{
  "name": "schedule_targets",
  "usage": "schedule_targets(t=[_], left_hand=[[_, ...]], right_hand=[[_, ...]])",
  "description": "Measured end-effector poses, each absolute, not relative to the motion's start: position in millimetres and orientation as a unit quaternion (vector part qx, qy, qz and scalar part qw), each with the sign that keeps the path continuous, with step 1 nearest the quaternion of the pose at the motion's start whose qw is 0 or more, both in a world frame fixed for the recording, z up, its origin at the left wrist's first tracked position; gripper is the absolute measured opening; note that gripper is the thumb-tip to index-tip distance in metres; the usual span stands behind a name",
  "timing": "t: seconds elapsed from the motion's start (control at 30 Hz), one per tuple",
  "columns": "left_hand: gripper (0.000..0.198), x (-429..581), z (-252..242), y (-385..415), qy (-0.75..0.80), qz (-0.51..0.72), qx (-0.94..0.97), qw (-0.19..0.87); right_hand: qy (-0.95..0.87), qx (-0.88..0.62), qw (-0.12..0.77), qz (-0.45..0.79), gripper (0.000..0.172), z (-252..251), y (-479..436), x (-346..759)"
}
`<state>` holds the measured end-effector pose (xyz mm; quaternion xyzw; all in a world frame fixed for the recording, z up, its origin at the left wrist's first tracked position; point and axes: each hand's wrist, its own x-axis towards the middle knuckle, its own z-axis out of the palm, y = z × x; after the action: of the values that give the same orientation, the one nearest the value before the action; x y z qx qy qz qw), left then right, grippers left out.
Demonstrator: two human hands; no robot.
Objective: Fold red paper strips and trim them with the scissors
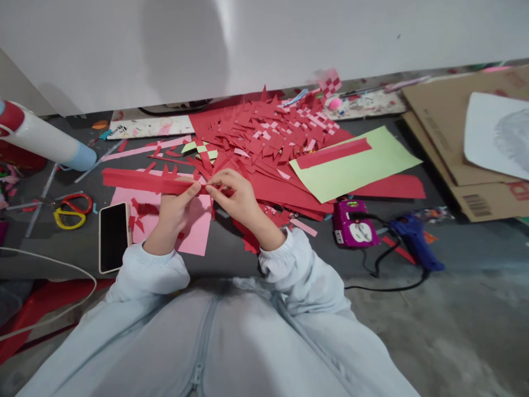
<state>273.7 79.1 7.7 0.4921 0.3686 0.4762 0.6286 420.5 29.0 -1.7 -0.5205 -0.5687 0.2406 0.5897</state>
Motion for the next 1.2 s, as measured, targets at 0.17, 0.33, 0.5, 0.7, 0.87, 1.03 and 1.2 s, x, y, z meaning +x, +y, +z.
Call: schedule_targets(t=[0.17, 0.33, 0.5, 0.7, 0.87, 1.03, 1.2], left_hand=[[0.018, 272.3, 5.8, 76.7, 0.37, 0.465, 0.551, 0.586], [0.026, 273.5, 8.9, 78.2, 0.388, 0.535, 0.48, 0.576], [0.035, 271.5, 11.5, 85.5, 0.397, 0.62, 0.412, 0.536], [0.039, 269.2, 12.1, 88.2, 0.424, 0.615, 0.421, 0.514], [0.038, 270.6, 11.4, 85.0, 0.421, 0.556, 0.465, 0.546], [0.037, 271.9, 11.2, 79.0, 0.413, 0.446, 0.536, 0.586], [0.027, 269.7, 9.5, 80.9, 0.384, 0.449, 0.542, 0.597]], right_hand=[[-0.565, -0.534, 0.577, 0.252, 0.027, -0.6, 28.7, 420.5], [-0.542, -0.556, 0.581, 0.243, 0.023, -2.5, 29.0, 423.8], [-0.53, -0.564, 0.583, 0.247, 0.024, -3.8, 31.0, 427.8], [-0.518, -0.574, 0.578, 0.26, 0.029, -1.3, 30.5, 430.9], [-0.601, -0.534, 0.516, 0.296, 0.019, 0.9, 27.2, 429.6], [-0.62, -0.514, 0.492, 0.33, 0.019, 2.1, 25.5, 423.3], [-0.574, -0.526, 0.509, 0.367, 0.026, 5.5, 25.3, 423.5]])
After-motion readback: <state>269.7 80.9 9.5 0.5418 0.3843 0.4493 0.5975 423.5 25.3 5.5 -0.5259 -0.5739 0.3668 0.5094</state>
